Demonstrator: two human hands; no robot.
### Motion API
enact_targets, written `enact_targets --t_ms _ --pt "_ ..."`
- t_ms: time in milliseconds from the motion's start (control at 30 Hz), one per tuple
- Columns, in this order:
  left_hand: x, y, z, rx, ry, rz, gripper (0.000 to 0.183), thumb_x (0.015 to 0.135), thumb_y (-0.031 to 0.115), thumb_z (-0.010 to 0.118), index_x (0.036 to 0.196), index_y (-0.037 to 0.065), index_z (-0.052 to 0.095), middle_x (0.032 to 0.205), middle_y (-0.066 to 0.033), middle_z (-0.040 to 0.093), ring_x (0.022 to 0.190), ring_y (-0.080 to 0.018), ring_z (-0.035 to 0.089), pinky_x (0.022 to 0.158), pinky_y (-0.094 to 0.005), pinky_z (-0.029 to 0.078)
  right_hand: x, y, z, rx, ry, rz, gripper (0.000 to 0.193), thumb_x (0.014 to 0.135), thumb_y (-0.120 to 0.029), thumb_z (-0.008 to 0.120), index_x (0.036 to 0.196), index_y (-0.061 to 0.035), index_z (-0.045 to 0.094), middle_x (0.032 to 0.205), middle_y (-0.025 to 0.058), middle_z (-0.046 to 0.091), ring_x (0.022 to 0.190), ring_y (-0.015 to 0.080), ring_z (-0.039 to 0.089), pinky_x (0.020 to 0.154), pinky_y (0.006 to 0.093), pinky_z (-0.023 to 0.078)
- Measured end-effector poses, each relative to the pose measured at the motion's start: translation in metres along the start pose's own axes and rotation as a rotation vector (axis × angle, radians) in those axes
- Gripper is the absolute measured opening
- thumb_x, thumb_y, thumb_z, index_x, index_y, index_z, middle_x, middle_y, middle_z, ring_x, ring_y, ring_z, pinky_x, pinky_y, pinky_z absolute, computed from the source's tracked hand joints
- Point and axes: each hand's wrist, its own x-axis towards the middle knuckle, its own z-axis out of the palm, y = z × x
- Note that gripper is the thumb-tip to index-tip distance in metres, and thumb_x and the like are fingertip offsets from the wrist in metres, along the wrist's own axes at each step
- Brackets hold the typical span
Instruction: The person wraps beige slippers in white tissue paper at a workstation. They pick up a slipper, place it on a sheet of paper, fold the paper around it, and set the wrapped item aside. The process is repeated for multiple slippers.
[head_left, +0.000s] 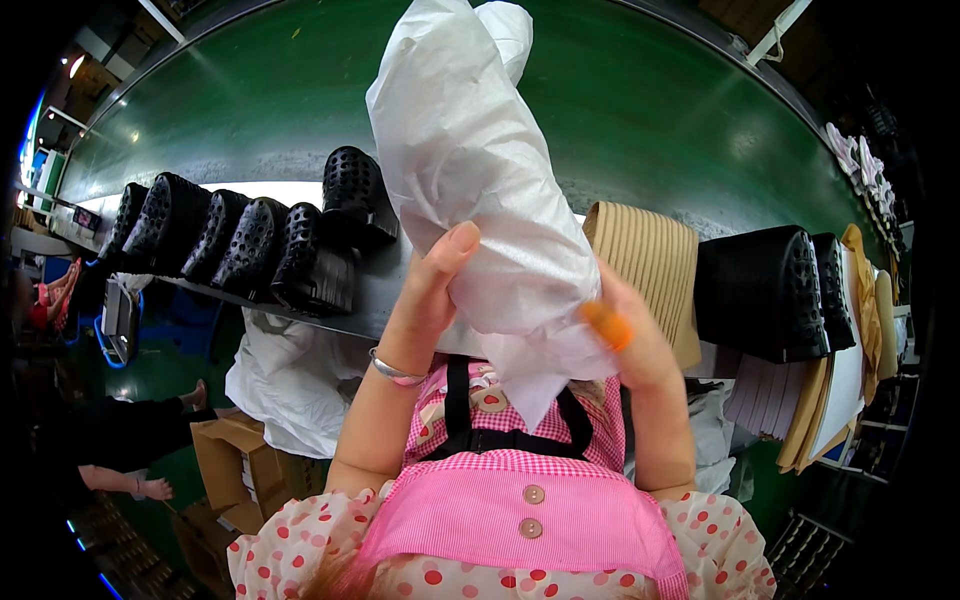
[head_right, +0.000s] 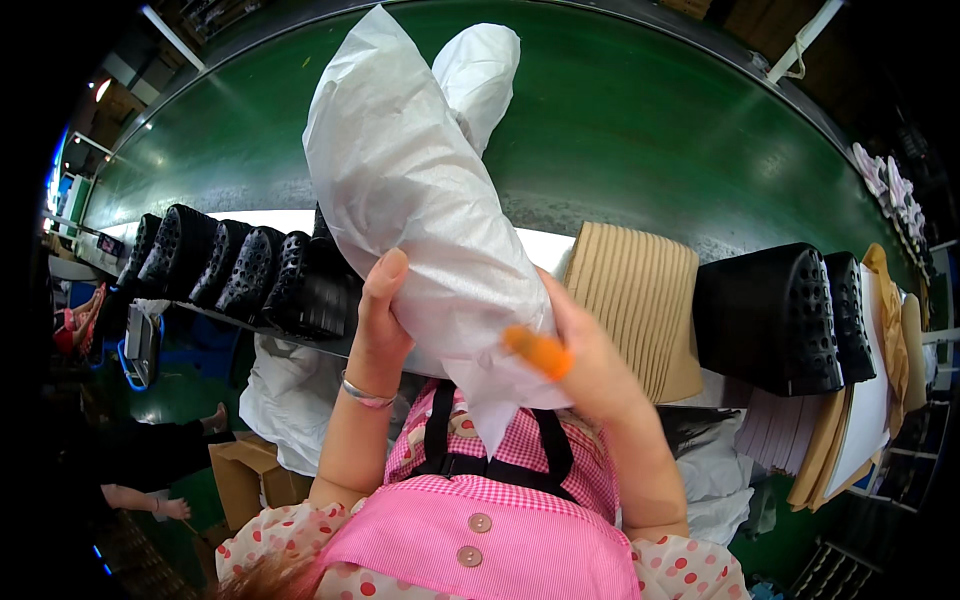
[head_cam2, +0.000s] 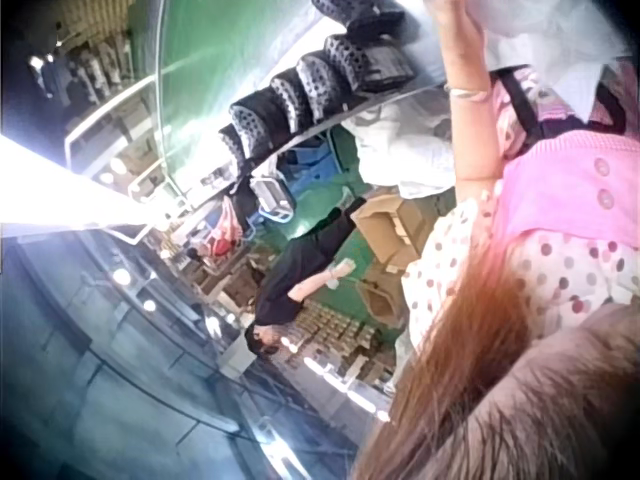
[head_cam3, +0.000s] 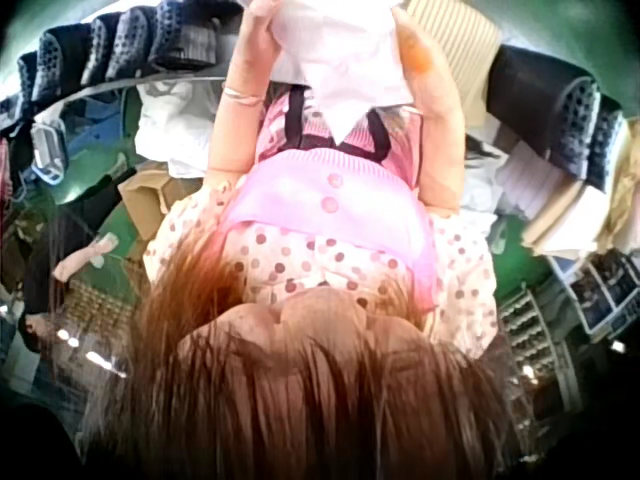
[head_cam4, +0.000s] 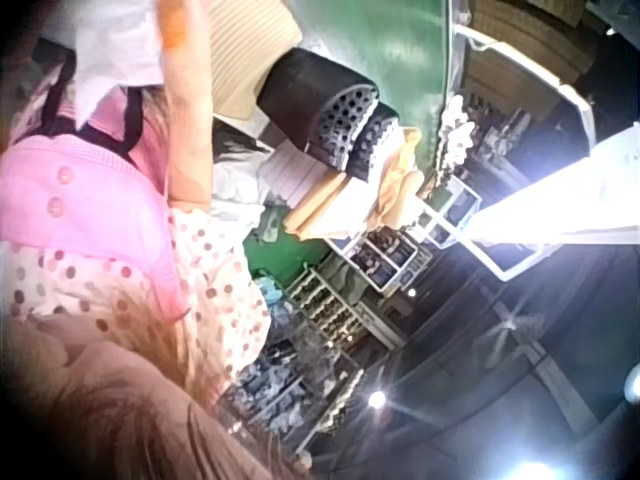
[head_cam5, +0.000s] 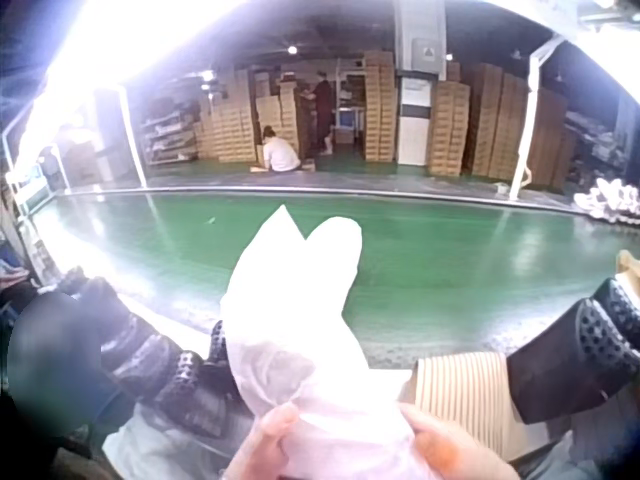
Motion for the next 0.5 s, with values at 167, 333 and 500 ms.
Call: enact_targets --t_ms 167,333,500 --pt "0.012 0.002 0.011 -0.106 -0.004 0.005 0.073 0.087 0.042 0.064 0.140 -0.001 0.038 0.133 -0.0100 0.050 0.121 -0.0197 0.050 0.103 -0.0336 0.040 0.006 0.013 0.021 -0.066 0.040 0.152 0.065 0.079 -0.021 0.079 0.131 0.0023 0.050 0.125 0.0128 0.059 0.114 0.0182 0.055 0.095 0.0312 0.045" --pt "0.018 0.013 0.022 -0.133 0.065 0.046 0.064 0.089 0.041 0.061 0.135 0.000 0.043 0.127 -0.0097 0.054 0.117 -0.0203 0.053 0.099 -0.0351 0.044 0.012 0.017 0.010 -0.178 0.042 0.276 0.032 0.085 -0.017 0.072 0.110 0.0019 0.065 0.099 0.0088 0.068 0.093 0.0184 0.063 0.082 0.0323 0.050" --pt "0.025 0.016 0.024 -0.290 0.192 0.049 0.058 0.089 0.038 0.060 0.133 0.002 0.045 0.123 -0.0084 0.056 0.114 -0.0224 0.056 0.098 -0.0378 0.046 0.009 0.025 0.010 -0.443 0.127 0.005 0.021 0.090 -0.011 0.063 0.105 0.0039 0.064 0.085 0.0119 0.068 0.075 0.0226 0.066 0.065 0.0367 0.051"
